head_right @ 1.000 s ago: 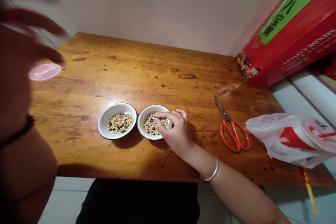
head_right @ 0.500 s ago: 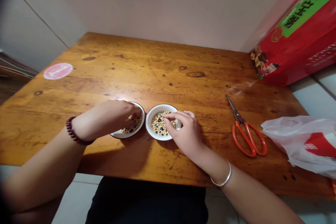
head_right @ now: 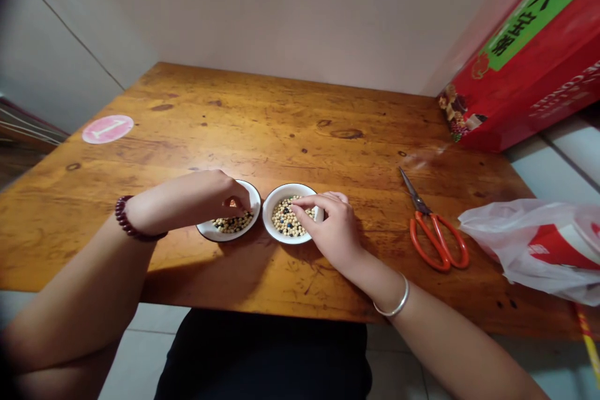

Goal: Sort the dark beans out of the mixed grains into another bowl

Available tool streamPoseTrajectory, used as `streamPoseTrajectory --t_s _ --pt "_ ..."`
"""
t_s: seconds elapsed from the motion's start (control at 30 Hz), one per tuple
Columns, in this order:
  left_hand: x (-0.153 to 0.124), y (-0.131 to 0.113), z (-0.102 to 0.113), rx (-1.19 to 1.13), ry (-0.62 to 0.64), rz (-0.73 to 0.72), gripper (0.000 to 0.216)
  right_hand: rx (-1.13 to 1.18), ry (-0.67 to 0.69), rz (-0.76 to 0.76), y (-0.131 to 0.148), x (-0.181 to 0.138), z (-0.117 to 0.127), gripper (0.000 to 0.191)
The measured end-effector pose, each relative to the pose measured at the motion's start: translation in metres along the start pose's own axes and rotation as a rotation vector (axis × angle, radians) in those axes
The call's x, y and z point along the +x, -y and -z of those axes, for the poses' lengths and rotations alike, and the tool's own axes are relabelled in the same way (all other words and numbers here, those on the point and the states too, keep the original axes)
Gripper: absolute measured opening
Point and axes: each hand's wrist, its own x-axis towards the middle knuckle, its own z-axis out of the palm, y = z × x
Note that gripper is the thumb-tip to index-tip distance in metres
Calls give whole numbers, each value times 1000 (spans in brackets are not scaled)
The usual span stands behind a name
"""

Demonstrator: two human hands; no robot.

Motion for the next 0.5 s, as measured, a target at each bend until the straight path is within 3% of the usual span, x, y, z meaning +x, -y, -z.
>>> streamPoseTrajectory --t_s 0.23,0.5 --pt "2 0 -3 -111 -110 -99 17 14 -19 70 2 -1 -3 5" --pt "15 -25 -18 -319 -226 -172 14 -179 -59 351 13 -5 6 10"
